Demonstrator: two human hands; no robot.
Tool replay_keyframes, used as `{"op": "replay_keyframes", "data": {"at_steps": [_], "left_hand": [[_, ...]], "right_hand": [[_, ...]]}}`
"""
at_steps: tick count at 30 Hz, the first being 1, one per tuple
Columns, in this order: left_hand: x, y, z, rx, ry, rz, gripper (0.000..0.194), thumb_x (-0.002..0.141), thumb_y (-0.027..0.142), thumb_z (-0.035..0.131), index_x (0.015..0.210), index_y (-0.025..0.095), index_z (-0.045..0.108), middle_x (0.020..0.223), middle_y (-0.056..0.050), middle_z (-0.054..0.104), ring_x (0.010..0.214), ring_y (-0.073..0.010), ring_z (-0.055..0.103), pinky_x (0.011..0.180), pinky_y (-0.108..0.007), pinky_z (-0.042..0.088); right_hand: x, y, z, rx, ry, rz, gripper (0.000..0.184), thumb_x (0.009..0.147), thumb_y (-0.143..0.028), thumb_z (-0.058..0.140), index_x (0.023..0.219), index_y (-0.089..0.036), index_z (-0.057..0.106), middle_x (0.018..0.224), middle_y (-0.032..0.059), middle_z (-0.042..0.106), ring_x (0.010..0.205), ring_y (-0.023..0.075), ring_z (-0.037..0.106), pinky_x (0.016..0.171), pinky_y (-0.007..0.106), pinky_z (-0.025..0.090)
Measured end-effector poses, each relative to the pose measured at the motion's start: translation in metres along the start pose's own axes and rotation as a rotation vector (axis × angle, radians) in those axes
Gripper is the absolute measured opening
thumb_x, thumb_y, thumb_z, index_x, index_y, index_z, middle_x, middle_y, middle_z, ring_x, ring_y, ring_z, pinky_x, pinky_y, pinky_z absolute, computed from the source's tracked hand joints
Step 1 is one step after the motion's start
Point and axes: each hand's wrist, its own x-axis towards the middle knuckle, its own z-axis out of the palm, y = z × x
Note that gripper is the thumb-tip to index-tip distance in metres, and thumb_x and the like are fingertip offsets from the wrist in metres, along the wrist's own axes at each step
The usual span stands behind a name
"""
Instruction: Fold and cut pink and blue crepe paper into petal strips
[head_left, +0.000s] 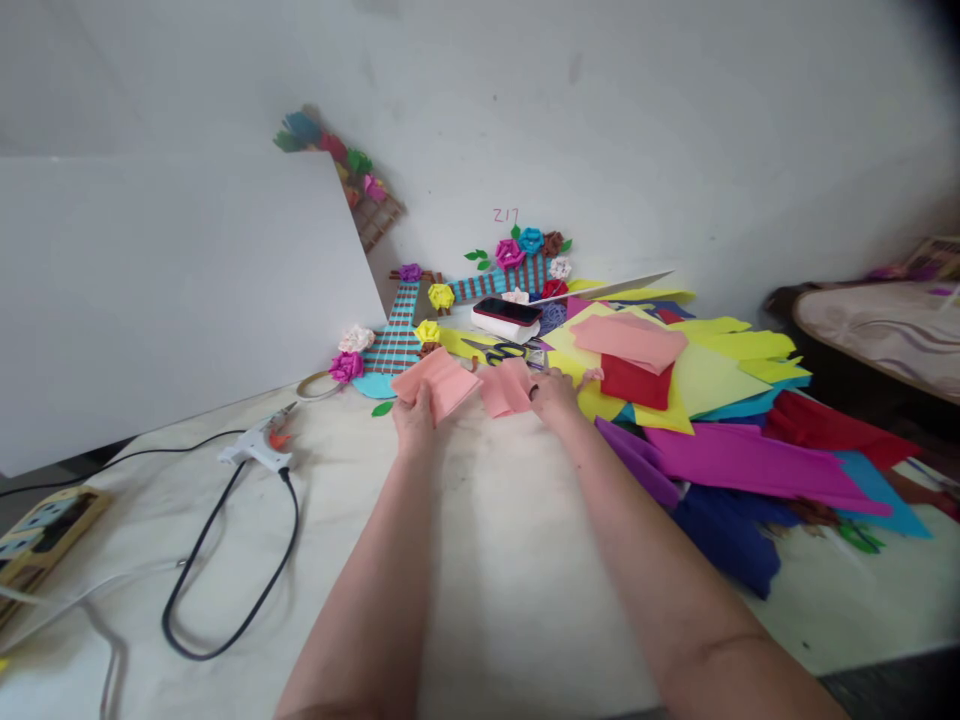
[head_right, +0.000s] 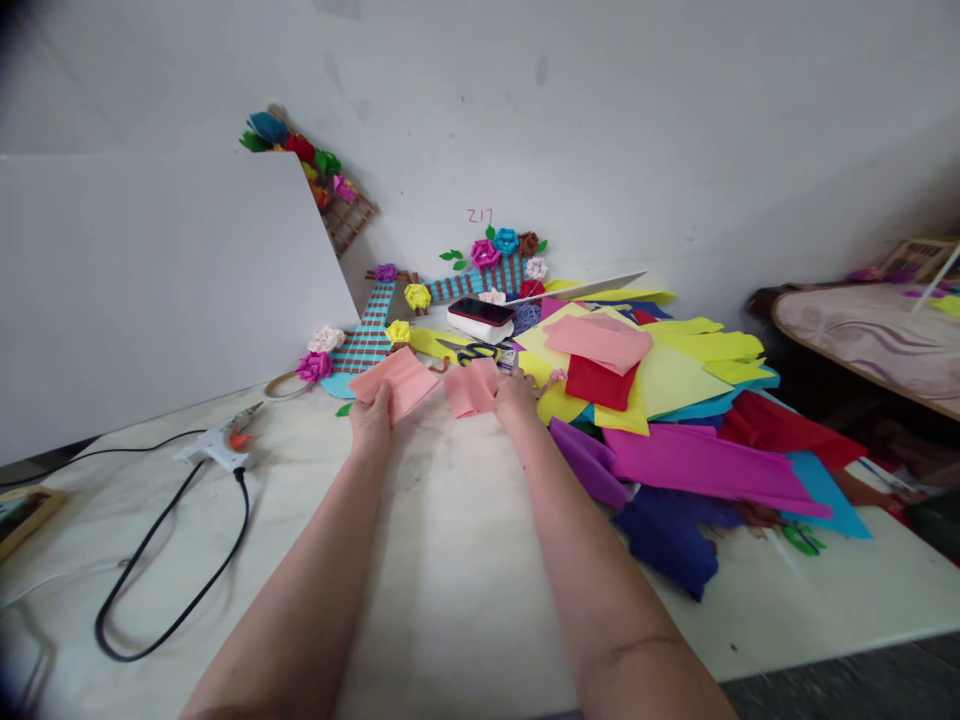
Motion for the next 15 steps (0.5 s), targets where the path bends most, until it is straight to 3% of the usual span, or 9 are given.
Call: {"op": "replay_keyframes", "data": {"at_steps": [4, 8, 11, 15], "left_hand": [[-0.001, -0.001, 0.001, -0.061, -0.025, 0.015, 0.035, 0.066, 0.041, 0.063, 0.083, 0.010, 0.065, 0.074, -0.008, 0.065, 0.068, -0.0171, 0.060, 0.061, -0.026, 0.046], [0.001, -0.004, 0.002, -0.062, -0.031, 0.021, 0.038, 0.067, 0.043, 0.061, 0.083, 0.009, 0.064, 0.063, -0.004, 0.061, 0.064, -0.0159, 0.059, 0.060, -0.026, 0.046], [0.001, -0.004, 0.002, -0.039, -0.021, 0.024, 0.039, 0.066, 0.043, 0.062, 0.083, 0.009, 0.065, 0.066, -0.006, 0.063, 0.065, -0.0163, 0.060, 0.060, -0.025, 0.046], [-0.002, 0.000, 0.001, -0.036, -0.031, 0.021, 0.040, 0.066, 0.043, 0.062, 0.085, 0.008, 0.065, 0.076, -0.009, 0.065, 0.068, -0.0170, 0.060, 0.059, -0.025, 0.045]], "right_hand": [[0.004, 0.008, -0.003, 0.052, 0.011, 0.001, 0.031, 0.076, -0.022, 0.050, 0.103, -0.023, 0.066, 0.113, 0.0105, 0.055, 0.104, 0.0273, 0.051, 0.094, 0.044, 0.028], [0.003, 0.012, -0.012, 0.039, -0.036, 0.017, 0.036, 0.076, -0.032, 0.051, 0.104, -0.015, 0.065, 0.106, 0.0152, 0.060, 0.099, 0.0274, 0.055, 0.085, 0.038, 0.039], [-0.002, 0.008, -0.016, 0.012, -0.088, 0.065, 0.033, 0.079, -0.031, 0.048, 0.100, -0.012, 0.065, 0.097, 0.0167, 0.064, 0.094, 0.0281, 0.059, 0.077, 0.036, 0.043], [-0.005, -0.001, -0.013, -0.025, -0.019, 0.120, 0.028, 0.077, -0.025, 0.049, 0.096, -0.012, 0.065, 0.096, 0.0162, 0.066, 0.091, 0.0266, 0.061, 0.079, 0.037, 0.043]]}}
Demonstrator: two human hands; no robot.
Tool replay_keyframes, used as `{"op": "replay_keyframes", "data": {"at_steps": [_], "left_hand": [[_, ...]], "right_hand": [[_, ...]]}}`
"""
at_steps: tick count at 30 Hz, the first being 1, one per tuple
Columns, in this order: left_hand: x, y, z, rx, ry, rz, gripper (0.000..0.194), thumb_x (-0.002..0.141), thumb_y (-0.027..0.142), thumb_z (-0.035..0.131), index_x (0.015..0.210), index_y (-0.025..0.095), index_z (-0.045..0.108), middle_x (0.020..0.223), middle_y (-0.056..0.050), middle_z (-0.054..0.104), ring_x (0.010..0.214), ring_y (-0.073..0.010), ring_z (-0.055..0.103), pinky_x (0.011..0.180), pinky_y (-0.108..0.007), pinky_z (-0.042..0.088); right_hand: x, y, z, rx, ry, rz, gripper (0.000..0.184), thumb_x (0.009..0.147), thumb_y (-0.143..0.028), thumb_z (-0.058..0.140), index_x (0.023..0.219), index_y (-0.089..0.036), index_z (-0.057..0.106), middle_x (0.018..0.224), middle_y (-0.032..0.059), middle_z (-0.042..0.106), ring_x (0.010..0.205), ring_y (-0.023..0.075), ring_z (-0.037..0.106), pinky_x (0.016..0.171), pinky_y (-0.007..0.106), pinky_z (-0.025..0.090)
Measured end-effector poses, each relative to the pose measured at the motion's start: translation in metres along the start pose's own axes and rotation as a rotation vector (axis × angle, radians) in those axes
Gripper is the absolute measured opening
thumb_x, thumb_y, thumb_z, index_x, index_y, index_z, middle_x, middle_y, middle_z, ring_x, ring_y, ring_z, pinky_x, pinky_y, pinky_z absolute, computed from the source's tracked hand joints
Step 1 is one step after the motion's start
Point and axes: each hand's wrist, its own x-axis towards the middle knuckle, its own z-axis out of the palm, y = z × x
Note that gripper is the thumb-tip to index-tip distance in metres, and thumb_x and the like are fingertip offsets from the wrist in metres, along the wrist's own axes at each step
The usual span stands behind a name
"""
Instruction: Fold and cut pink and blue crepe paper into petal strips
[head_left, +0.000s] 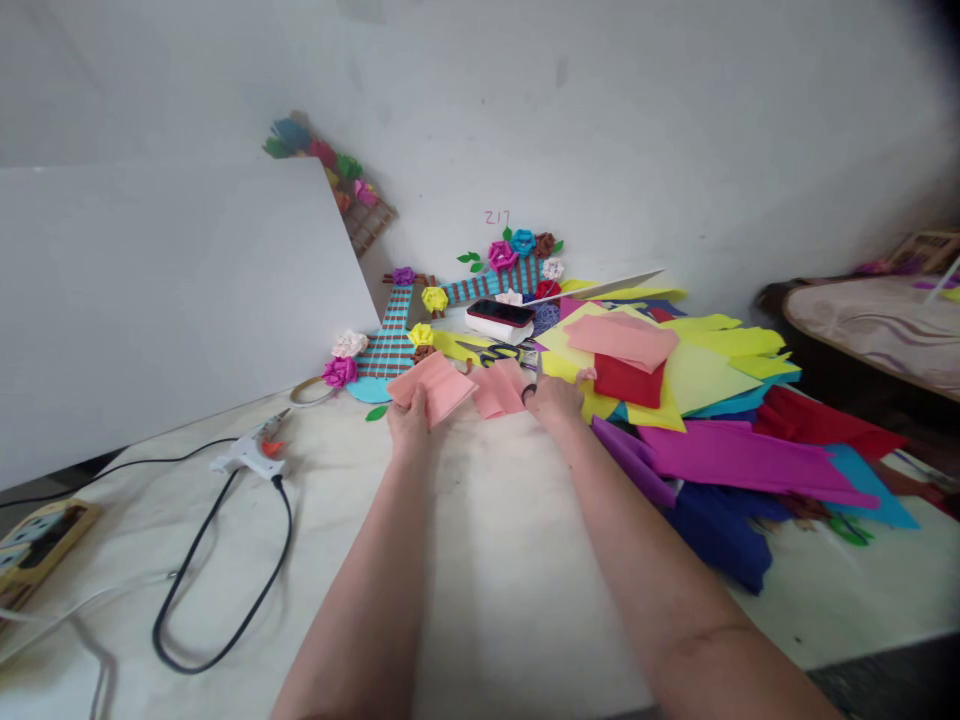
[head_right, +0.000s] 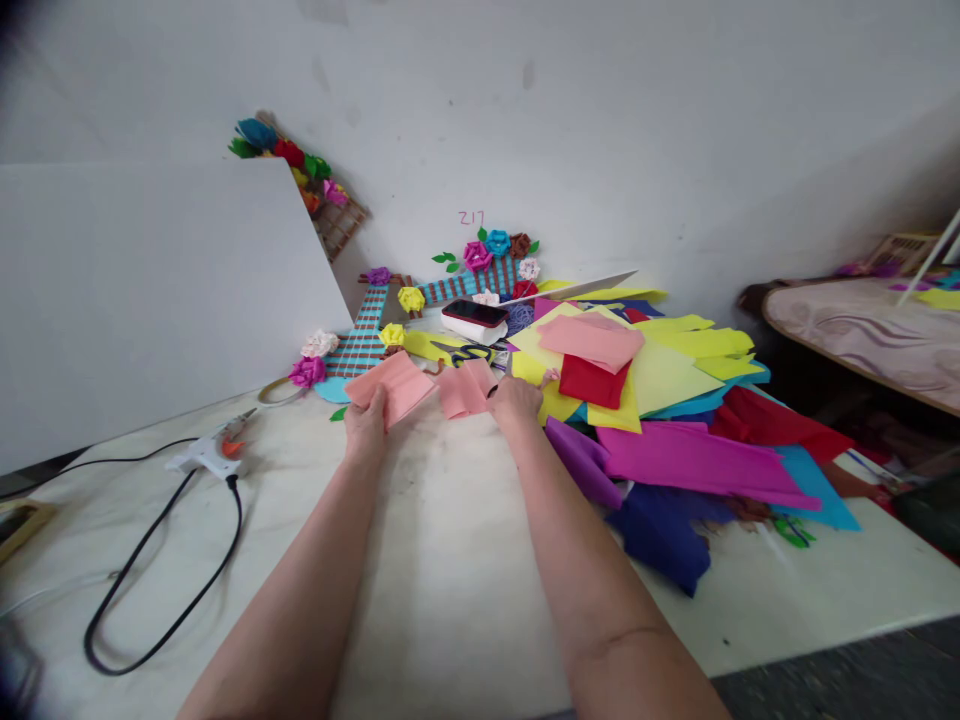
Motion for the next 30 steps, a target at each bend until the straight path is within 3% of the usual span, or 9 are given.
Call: {"op": "replay_keyframes", "data": {"at_steps": [8, 13, 17, 24, 30], "left_hand": [[0.001, -0.003, 0.000, 0.000, -0.019, 0.018, 0.042, 0.067, 0.045, 0.061, 0.088, 0.009, 0.065, 0.080, -0.009, 0.067, 0.070, -0.0172, 0.061, 0.059, -0.024, 0.045], [0.005, -0.008, 0.000, -0.032, -0.020, 0.018, 0.042, 0.066, 0.045, 0.062, 0.088, 0.009, 0.066, 0.079, -0.009, 0.067, 0.072, -0.0186, 0.062, 0.063, -0.027, 0.047], [0.003, -0.005, 0.000, -0.045, -0.030, 0.022, 0.039, 0.066, 0.043, 0.062, 0.087, 0.010, 0.066, 0.082, -0.010, 0.067, 0.076, -0.0193, 0.063, 0.066, -0.027, 0.047], [-0.004, 0.000, 0.003, -0.037, -0.056, 0.033, 0.038, 0.066, 0.042, 0.063, 0.086, 0.010, 0.066, 0.079, -0.009, 0.067, 0.077, -0.0195, 0.062, 0.067, -0.027, 0.048], [-0.004, 0.000, 0.004, -0.066, -0.079, 0.020, 0.038, 0.065, 0.041, 0.064, 0.087, 0.010, 0.066, 0.082, -0.008, 0.067, 0.078, -0.0185, 0.062, 0.068, -0.027, 0.048]], "right_hand": [[0.000, -0.005, 0.001, 0.009, 0.029, 0.035, 0.020, 0.073, -0.020, 0.055, 0.089, -0.016, 0.067, 0.090, 0.0134, 0.067, 0.087, 0.0233, 0.063, 0.079, 0.036, 0.044], [-0.005, -0.009, -0.026, 0.002, 0.080, 0.012, 0.022, 0.074, -0.022, 0.053, 0.090, -0.014, 0.066, 0.089, 0.0141, 0.066, 0.088, 0.0252, 0.062, 0.090, 0.046, 0.035], [-0.003, 0.001, -0.043, 0.055, 0.160, 0.062, 0.026, 0.077, -0.026, 0.053, 0.097, -0.015, 0.065, 0.097, 0.0172, 0.064, 0.092, 0.0290, 0.060, 0.079, 0.042, 0.043], [0.013, 0.040, -0.021, 0.035, 0.164, 0.262, 0.029, 0.075, -0.025, 0.055, 0.099, -0.012, 0.065, 0.097, 0.0203, 0.062, 0.091, 0.0290, 0.059, 0.068, 0.037, 0.047], [0.010, 0.029, -0.010, -0.052, 0.261, 0.091, 0.032, 0.080, -0.018, 0.044, 0.100, -0.010, 0.067, 0.105, 0.0202, 0.058, 0.099, 0.0298, 0.049, 0.077, 0.040, 0.039]]}}
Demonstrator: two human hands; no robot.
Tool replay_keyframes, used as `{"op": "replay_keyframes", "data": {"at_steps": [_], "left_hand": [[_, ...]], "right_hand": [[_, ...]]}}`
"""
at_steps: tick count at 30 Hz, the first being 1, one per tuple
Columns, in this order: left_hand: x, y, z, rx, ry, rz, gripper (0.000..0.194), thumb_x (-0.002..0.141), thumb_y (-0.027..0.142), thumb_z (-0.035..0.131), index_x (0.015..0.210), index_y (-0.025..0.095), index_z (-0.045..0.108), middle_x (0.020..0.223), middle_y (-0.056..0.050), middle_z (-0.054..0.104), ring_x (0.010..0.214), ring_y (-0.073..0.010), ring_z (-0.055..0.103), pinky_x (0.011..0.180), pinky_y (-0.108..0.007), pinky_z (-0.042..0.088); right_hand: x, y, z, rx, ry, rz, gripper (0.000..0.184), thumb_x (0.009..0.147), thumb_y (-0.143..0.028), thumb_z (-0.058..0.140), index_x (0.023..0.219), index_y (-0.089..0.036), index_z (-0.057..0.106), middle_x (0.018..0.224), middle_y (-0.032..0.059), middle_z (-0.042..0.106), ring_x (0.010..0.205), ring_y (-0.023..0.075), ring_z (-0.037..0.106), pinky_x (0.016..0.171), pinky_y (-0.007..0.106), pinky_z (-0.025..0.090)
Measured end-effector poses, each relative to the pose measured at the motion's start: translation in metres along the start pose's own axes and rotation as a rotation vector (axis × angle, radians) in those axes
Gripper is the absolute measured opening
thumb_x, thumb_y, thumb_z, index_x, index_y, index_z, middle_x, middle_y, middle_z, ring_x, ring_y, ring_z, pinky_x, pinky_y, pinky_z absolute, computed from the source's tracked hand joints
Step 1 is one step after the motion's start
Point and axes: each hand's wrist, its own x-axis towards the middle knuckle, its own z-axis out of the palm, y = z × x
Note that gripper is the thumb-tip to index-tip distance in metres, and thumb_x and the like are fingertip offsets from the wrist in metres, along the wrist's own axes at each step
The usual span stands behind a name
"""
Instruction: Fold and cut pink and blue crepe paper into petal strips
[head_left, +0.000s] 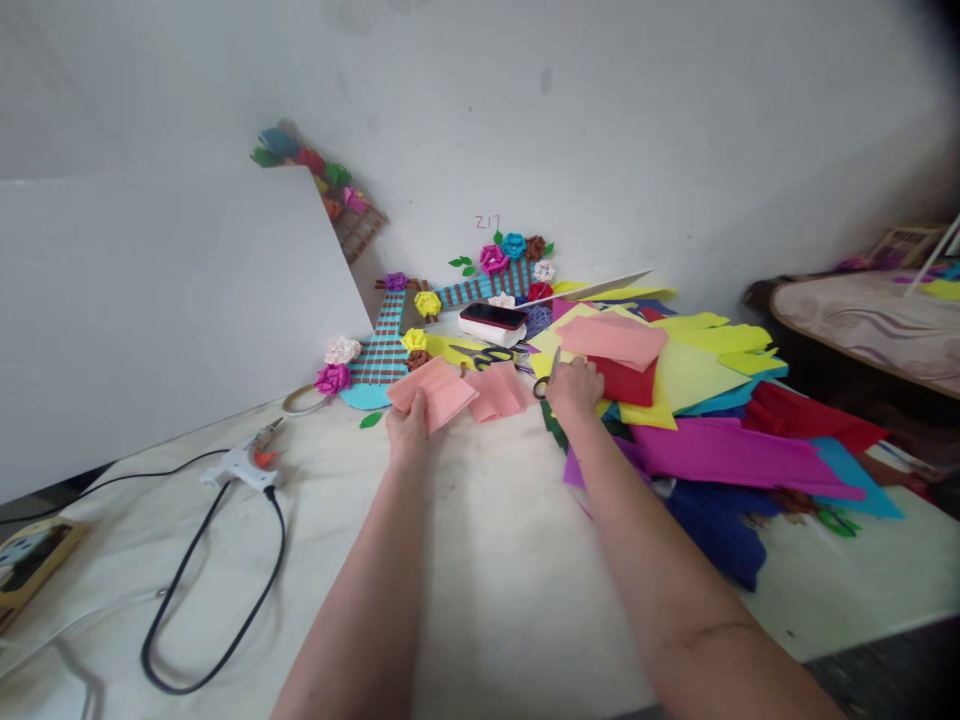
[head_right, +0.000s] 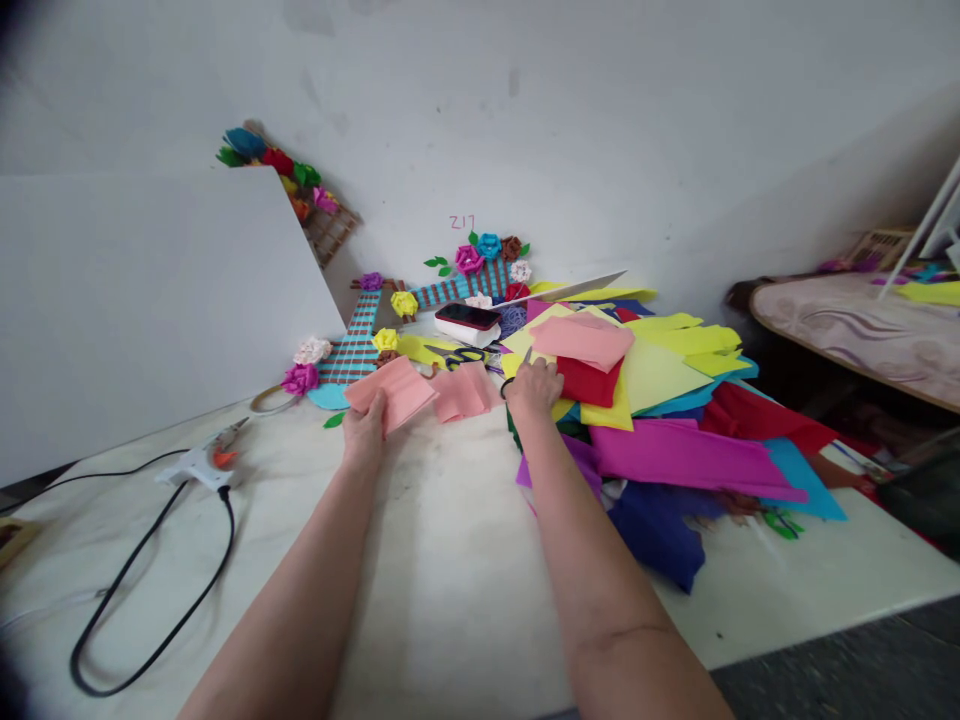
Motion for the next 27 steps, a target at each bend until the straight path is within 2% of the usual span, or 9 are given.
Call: {"op": "replay_keyframes", "data": {"at_steps": [3, 7, 12, 17, 21, 25, 27], "left_hand": [[-0.001, 0.002, 0.001, -0.013, 0.008, -0.011, 0.037, 0.066, 0.039, 0.064, 0.088, 0.010, 0.066, 0.082, -0.009, 0.067, 0.079, -0.0189, 0.062, 0.068, -0.027, 0.048], [-0.001, 0.001, 0.002, -0.019, -0.001, -0.008, 0.036, 0.067, 0.039, 0.064, 0.088, 0.010, 0.065, 0.084, -0.009, 0.068, 0.081, -0.0191, 0.063, 0.068, -0.026, 0.049], [0.001, -0.003, 0.001, -0.025, 0.010, -0.002, 0.039, 0.066, 0.040, 0.066, 0.089, 0.009, 0.066, 0.082, -0.010, 0.067, 0.077, -0.0192, 0.063, 0.069, -0.028, 0.049], [0.002, -0.007, 0.000, 0.006, 0.004, -0.002, 0.044, 0.065, 0.045, 0.065, 0.089, 0.009, 0.065, 0.083, -0.009, 0.067, 0.076, -0.0183, 0.062, 0.065, -0.026, 0.048], [0.002, -0.006, 0.000, -0.010, 0.030, 0.003, 0.043, 0.064, 0.046, 0.065, 0.087, 0.009, 0.065, 0.079, -0.008, 0.066, 0.071, -0.0166, 0.061, 0.062, -0.025, 0.046], [0.002, 0.001, -0.001, -0.040, 0.090, 0.017, 0.036, 0.064, 0.046, 0.065, 0.075, 0.011, 0.063, 0.067, -0.003, 0.061, 0.060, -0.0122, 0.057, 0.053, -0.021, 0.043], [0.003, 0.006, -0.003, -0.067, 0.159, 0.031, 0.035, 0.064, 0.047, 0.064, 0.066, 0.014, 0.057, 0.054, 0.002, 0.053, 0.049, -0.0090, 0.049, 0.045, -0.019, 0.038]], "right_hand": [[-0.003, -0.007, 0.004, -0.013, -0.041, -0.090, 0.032, 0.081, -0.018, 0.042, 0.096, -0.012, 0.069, 0.104, 0.0182, 0.060, 0.101, 0.0299, 0.046, 0.085, 0.042, 0.032], [-0.008, -0.014, 0.016, -0.015, -0.066, -0.295, 0.032, 0.082, -0.026, 0.043, 0.095, -0.017, 0.070, 0.110, 0.0139, 0.059, 0.108, 0.0305, 0.041, 0.094, 0.046, 0.021], [-0.011, -0.019, 0.030, -0.035, -0.081, -0.295, 0.034, 0.081, -0.018, 0.040, 0.101, -0.015, 0.067, 0.111, 0.0144, 0.058, 0.111, 0.0313, 0.040, 0.099, 0.050, 0.008], [-0.009, -0.018, 0.033, 0.022, -0.069, -0.268, 0.032, 0.076, -0.014, 0.048, 0.103, -0.015, 0.064, 0.107, 0.0144, 0.060, 0.107, 0.0288, 0.044, 0.098, 0.045, 0.013], [-0.006, -0.016, 0.033, 0.050, -0.007, -0.276, 0.024, 0.072, -0.015, 0.053, 0.092, -0.013, 0.066, 0.098, 0.0132, 0.063, 0.100, 0.0268, 0.048, 0.095, 0.042, 0.017], [-0.006, -0.020, 0.022, 0.180, 0.058, -0.224, 0.024, 0.079, -0.016, 0.046, 0.092, -0.014, 0.065, 0.088, 0.0125, 0.066, 0.092, 0.0253, 0.054, 0.085, 0.038, 0.026], [-0.011, -0.029, 0.012, 0.242, 0.076, -0.213, 0.025, 0.081, -0.019, 0.044, 0.094, -0.016, 0.064, 0.087, 0.0119, 0.066, 0.088, 0.0248, 0.056, 0.081, 0.036, 0.030]]}}
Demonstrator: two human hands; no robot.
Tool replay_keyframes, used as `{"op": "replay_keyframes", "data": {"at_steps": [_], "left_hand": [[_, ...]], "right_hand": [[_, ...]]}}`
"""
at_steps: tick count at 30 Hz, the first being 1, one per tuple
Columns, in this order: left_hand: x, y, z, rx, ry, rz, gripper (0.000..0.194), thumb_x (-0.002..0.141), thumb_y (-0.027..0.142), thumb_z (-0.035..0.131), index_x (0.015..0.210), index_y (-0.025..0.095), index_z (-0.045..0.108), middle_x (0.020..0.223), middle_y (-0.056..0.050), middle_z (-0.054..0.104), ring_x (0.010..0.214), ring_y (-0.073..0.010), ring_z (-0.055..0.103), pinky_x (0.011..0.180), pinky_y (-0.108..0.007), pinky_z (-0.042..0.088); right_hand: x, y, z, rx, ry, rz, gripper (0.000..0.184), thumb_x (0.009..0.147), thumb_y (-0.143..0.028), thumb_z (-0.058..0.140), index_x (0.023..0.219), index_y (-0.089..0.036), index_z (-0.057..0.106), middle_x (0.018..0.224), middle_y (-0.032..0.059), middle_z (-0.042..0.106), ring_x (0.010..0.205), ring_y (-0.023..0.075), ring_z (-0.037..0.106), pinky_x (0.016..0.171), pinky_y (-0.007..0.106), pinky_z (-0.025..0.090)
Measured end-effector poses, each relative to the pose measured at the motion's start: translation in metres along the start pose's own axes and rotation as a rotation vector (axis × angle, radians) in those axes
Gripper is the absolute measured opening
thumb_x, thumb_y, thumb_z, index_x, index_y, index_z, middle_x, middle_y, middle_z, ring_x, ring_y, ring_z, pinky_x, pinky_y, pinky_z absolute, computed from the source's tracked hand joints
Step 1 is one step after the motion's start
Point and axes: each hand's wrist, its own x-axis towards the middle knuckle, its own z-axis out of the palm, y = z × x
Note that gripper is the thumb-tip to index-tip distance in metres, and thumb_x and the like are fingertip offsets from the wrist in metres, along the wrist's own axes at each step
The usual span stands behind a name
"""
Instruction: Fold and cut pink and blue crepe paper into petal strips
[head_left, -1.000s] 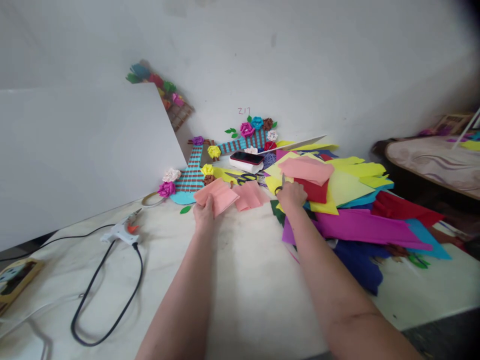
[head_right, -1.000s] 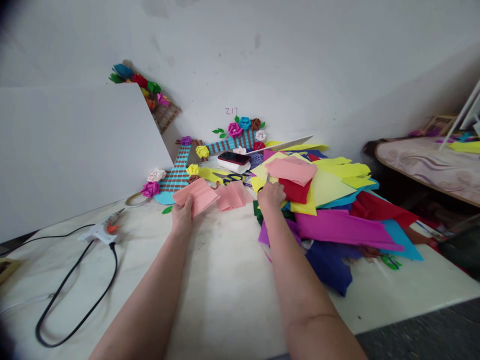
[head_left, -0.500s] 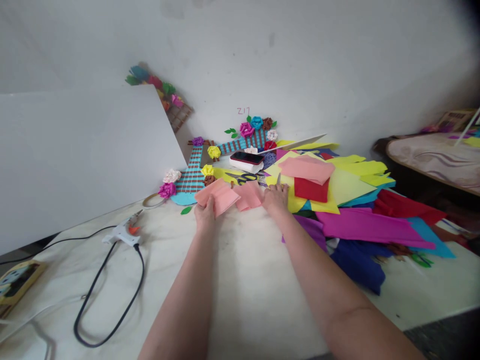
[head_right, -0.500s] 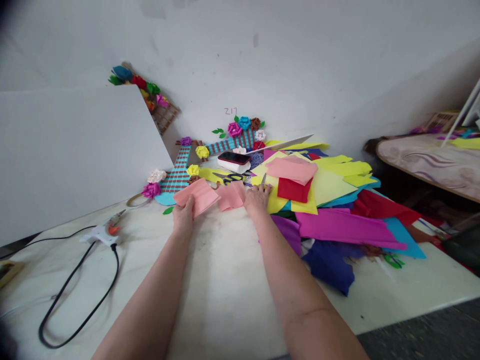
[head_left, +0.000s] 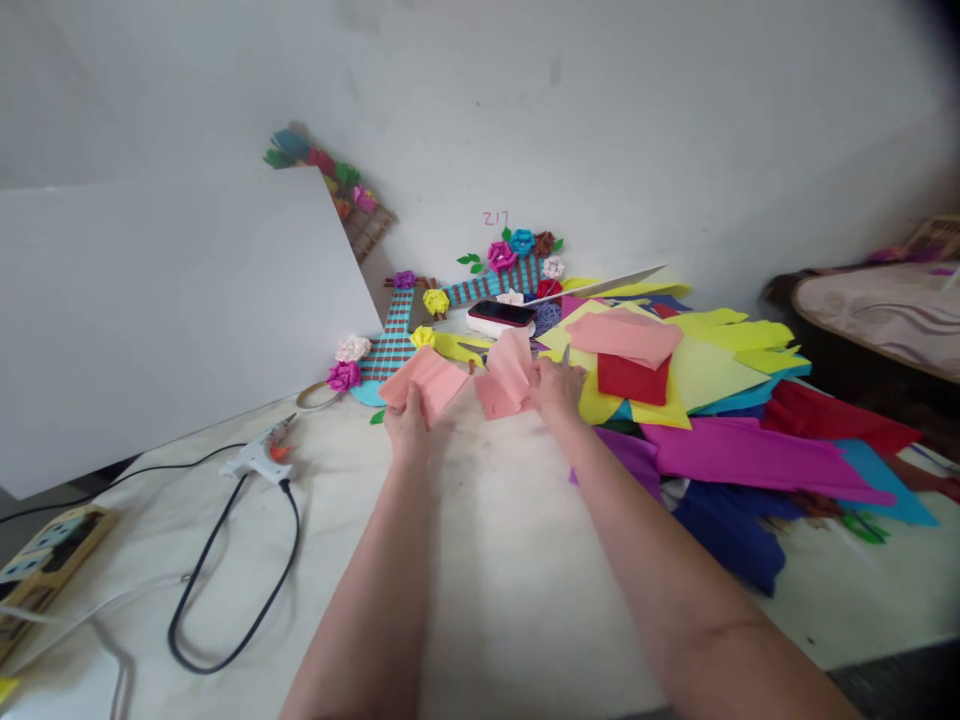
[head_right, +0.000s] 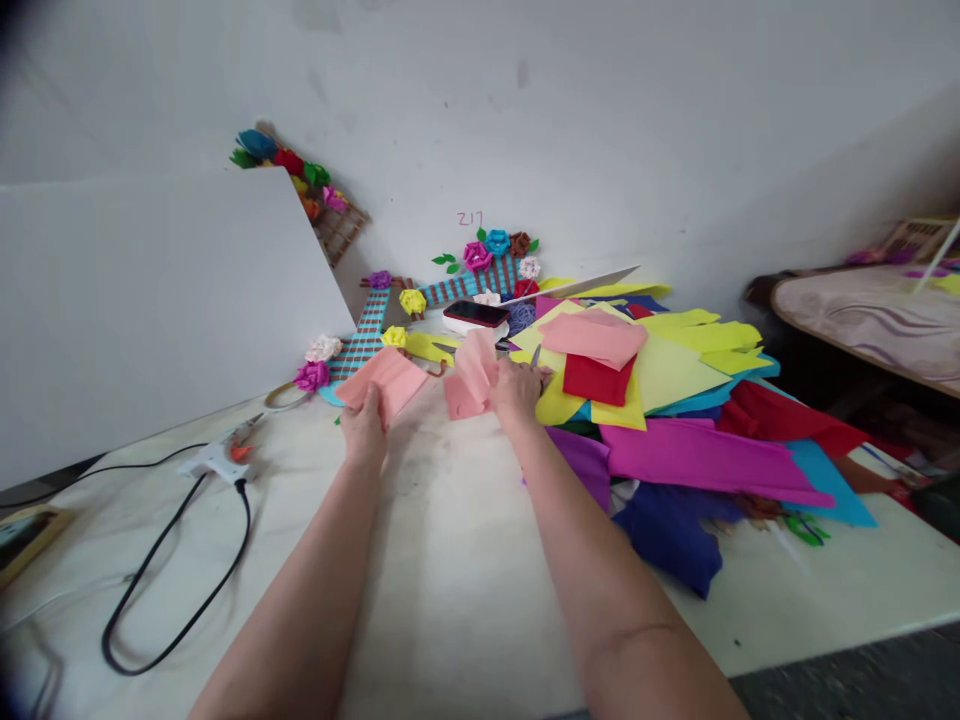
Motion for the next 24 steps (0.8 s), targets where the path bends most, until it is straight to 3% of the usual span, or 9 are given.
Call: {"op": "replay_keyframes", "data": {"at_steps": [4, 8, 11, 15, 19, 21, 24], "left_hand": [[0.006, 0.012, -0.005, -0.117, 0.157, -0.008, 0.036, 0.064, 0.048, 0.063, 0.060, 0.017, 0.045, 0.045, 0.009, 0.035, 0.036, -0.0050, 0.032, 0.034, -0.018, 0.025], [0.012, 0.021, -0.010, -0.193, 0.262, 0.016, 0.034, 0.064, 0.045, 0.063, 0.064, 0.018, 0.043, 0.050, 0.009, 0.037, 0.037, -0.0045, 0.032, 0.034, -0.017, 0.024], [0.014, 0.020, -0.013, -0.217, 0.264, 0.009, 0.033, 0.065, 0.044, 0.063, 0.066, 0.017, 0.043, 0.051, 0.009, 0.037, 0.038, -0.0044, 0.033, 0.035, -0.017, 0.025], [0.012, 0.018, -0.014, -0.246, 0.243, -0.015, 0.032, 0.064, 0.042, 0.064, 0.067, 0.017, 0.046, 0.053, 0.007, 0.039, 0.041, -0.0052, 0.036, 0.036, -0.017, 0.027], [0.011, 0.020, -0.013, -0.274, 0.261, -0.054, 0.028, 0.064, 0.039, 0.065, 0.076, 0.016, 0.052, 0.065, 0.003, 0.049, 0.053, -0.0081, 0.048, 0.042, -0.018, 0.035], [0.012, 0.020, -0.013, -0.261, 0.286, -0.082, 0.027, 0.065, 0.037, 0.064, 0.078, 0.017, 0.052, 0.070, 0.002, 0.052, 0.060, -0.0096, 0.052, 0.045, -0.018, 0.038], [0.013, 0.018, -0.013, -0.232, 0.294, -0.136, 0.025, 0.067, 0.037, 0.064, 0.078, 0.017, 0.053, 0.074, 0.000, 0.055, 0.067, -0.0117, 0.056, 0.048, -0.019, 0.041]], "right_hand": [[-0.014, -0.039, -0.010, 0.138, -0.068, -0.075, 0.027, 0.083, -0.021, 0.041, 0.099, -0.019, 0.062, 0.088, 0.0088, 0.067, 0.081, 0.0226, 0.059, 0.070, 0.030, 0.035], [-0.039, -0.077, -0.001, 0.332, -0.227, -0.204, 0.025, 0.082, -0.021, 0.043, 0.099, -0.019, 0.061, 0.091, 0.0071, 0.067, 0.079, 0.0206, 0.060, 0.067, 0.029, 0.039], [-0.052, -0.091, 0.011, 0.635, -0.332, -0.214, 0.019, 0.078, -0.015, 0.045, 0.089, -0.020, 0.059, 0.086, 0.0029, 0.067, 0.078, 0.0171, 0.060, 0.068, 0.027, 0.043], [-0.055, -0.094, 0.020, 1.095, -0.458, -0.018, 0.014, 0.069, -0.010, 0.046, 0.075, -0.019, 0.054, 0.078, -0.0009, 0.063, 0.071, 0.0134, 0.059, 0.064, 0.025, 0.047], [-0.041, -0.090, 0.018, 1.539, -0.523, 0.231, 0.020, 0.063, -0.010, 0.050, 0.080, -0.020, 0.052, 0.073, -0.0029, 0.062, 0.062, 0.0139, 0.061, 0.059, 0.029, 0.052], [-0.029, -0.084, 0.012, 1.705, -0.496, 0.297, 0.021, 0.064, -0.014, 0.054, 0.083, -0.021, 0.051, 0.070, -0.0024, 0.062, 0.060, 0.0158, 0.061, 0.057, 0.033, 0.053], [-0.009, -0.073, -0.003, 1.884, -0.321, 0.314, 0.019, 0.065, -0.014, 0.055, 0.082, -0.021, 0.048, 0.068, -0.0014, 0.063, 0.061, 0.0160, 0.062, 0.057, 0.034, 0.053]]}}
